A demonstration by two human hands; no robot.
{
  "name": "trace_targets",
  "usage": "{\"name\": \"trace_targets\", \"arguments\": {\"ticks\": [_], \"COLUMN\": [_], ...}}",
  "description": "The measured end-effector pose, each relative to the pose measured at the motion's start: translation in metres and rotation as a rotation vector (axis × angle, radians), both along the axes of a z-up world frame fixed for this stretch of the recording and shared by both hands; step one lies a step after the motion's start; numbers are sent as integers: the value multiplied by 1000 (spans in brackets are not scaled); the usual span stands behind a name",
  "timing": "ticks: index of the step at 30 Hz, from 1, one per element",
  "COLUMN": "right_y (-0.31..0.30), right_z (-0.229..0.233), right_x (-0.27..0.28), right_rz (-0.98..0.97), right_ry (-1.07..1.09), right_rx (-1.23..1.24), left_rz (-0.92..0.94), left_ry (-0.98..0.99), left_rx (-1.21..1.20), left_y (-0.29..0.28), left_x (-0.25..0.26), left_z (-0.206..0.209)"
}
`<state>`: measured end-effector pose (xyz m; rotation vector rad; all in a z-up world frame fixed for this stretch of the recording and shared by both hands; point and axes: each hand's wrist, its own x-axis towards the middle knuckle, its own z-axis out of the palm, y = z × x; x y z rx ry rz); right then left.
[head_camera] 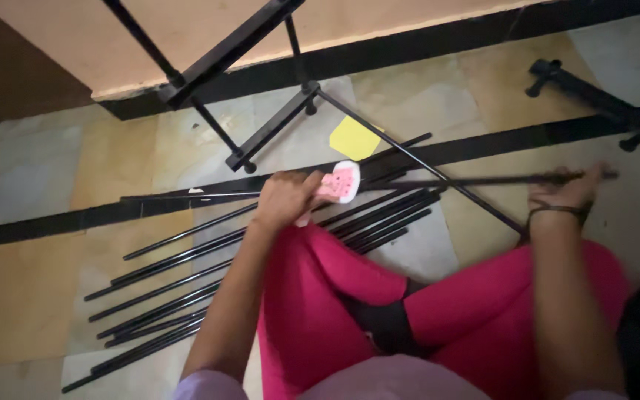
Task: The person sits on the floor and wipes black metal rods with a pink cloth. They then insert the rods into a black metal frame, aligning and securing them in place.
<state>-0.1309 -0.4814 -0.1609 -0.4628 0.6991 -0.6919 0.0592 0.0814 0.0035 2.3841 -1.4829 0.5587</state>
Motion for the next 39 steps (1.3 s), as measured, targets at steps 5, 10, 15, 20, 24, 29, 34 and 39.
{"name": "trace_targets", "arguments": {"ticks": [5,10,15,20,24,29,34,39], "right_y": [115,189,172,112,98,106,101,121], "right_z": [19,49,39,26,30,37,31,5], "right_x": [27,24,30,18,12,16,17,30], "right_rz": [332,686,547,245,130,97,-4,122], "right_ry": [-211,-203,-249,-135,-110,-35,-6,-148], "right_rx": [-279,-510,-431,-385,-365,-365,-312,-291], "left_rz": [44,23,20,77,192,510,856,748], "left_ry": [84,134,125,141,109,300,227,281], "left_rx": [-77,44,60,68,158,210,-154,-286], "left_y": [-42,-86,-93,-49,16,98,130,87], "left_x": [-13,-23,-29,-8,24,49,28,-12], "left_z": [-8,-19,-20,-23,-35,-50,-23,22]}}
